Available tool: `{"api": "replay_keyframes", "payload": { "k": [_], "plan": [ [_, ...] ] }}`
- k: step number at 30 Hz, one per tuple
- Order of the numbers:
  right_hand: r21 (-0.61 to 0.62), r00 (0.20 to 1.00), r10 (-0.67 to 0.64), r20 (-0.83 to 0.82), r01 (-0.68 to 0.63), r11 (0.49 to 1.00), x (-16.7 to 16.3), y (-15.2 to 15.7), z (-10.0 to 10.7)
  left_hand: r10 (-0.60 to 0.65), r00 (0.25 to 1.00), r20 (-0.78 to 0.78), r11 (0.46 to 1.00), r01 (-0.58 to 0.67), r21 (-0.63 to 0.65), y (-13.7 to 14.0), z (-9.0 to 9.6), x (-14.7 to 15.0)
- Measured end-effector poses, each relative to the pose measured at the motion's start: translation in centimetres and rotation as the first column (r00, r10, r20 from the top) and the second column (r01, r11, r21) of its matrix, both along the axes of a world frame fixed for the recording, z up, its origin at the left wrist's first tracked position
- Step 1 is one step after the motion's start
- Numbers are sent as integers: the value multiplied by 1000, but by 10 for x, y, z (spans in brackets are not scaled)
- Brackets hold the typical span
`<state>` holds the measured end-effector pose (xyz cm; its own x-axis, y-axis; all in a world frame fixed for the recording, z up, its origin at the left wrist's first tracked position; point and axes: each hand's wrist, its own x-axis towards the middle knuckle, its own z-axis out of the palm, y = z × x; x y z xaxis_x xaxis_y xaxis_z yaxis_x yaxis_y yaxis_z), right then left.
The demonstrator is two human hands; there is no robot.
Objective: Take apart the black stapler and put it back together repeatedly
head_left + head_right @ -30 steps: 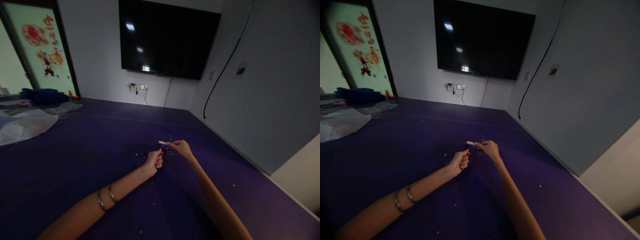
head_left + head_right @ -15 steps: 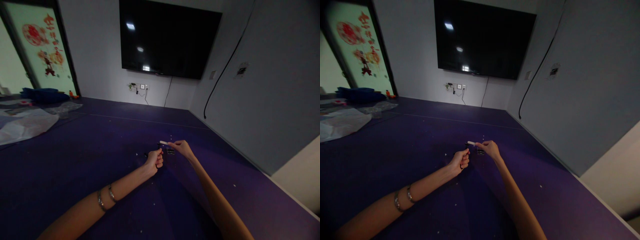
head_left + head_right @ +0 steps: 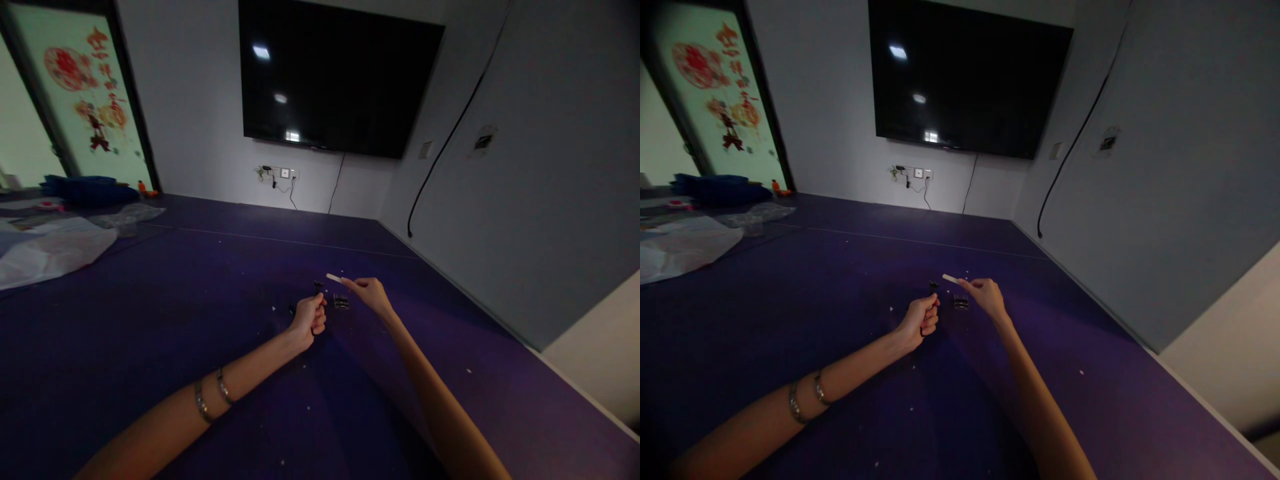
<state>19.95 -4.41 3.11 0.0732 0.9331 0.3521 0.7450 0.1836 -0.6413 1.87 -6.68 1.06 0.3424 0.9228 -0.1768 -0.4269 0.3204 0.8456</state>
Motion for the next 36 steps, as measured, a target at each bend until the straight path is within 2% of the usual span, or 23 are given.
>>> {"api": "replay_keyframes", "payload": {
  "k": [2,4,6,10,13,17,21,26,29,33,36],
  "plan": [
    [0,998,46,-31,-46,999,0,-3,9,31,999,-19,985,-27,172,3,-2,-1],
    [-3,994,105,-44,-105,994,-1,-8,20,40,997,-62,939,-16,343,7,-4,-4],
    [3,988,146,-47,-146,989,-2,-15,34,38,993,-111,889,18,458,9,-3,-8],
    [75,986,160,-43,-156,985,-6,-32,60,50,991,-123,819,30,573,13,2,-14],
    [98,968,248,-27,-245,965,-11,-43,73,29,991,-127,767,59,639,18,4,-16],
    [96,947,319,34,-320,942,-16,-52,80,-2,983,-185,708,132,694,24,2,-19],
    [49,925,356,132,-364,930,-16,-56,81,14,971,-241,681,167,713,29,-4,-19],
    [111,947,269,178,-291,950,-13,-59,84,-15,965,-261,674,203,711,30,-9,-19],
    [45,930,320,181,-333,942,-11,-57,83,-21,966,-258,674,204,710,29,-7,-19],
    [92,949,280,144,-294,951,-5,-56,83,-26,969,-245,679,197,707,28,-5,-19],
    [35,939,317,132,-324,945,-2,-56,83,-29,971,-238,687,192,701,28,-4,-19]
  ]
}}
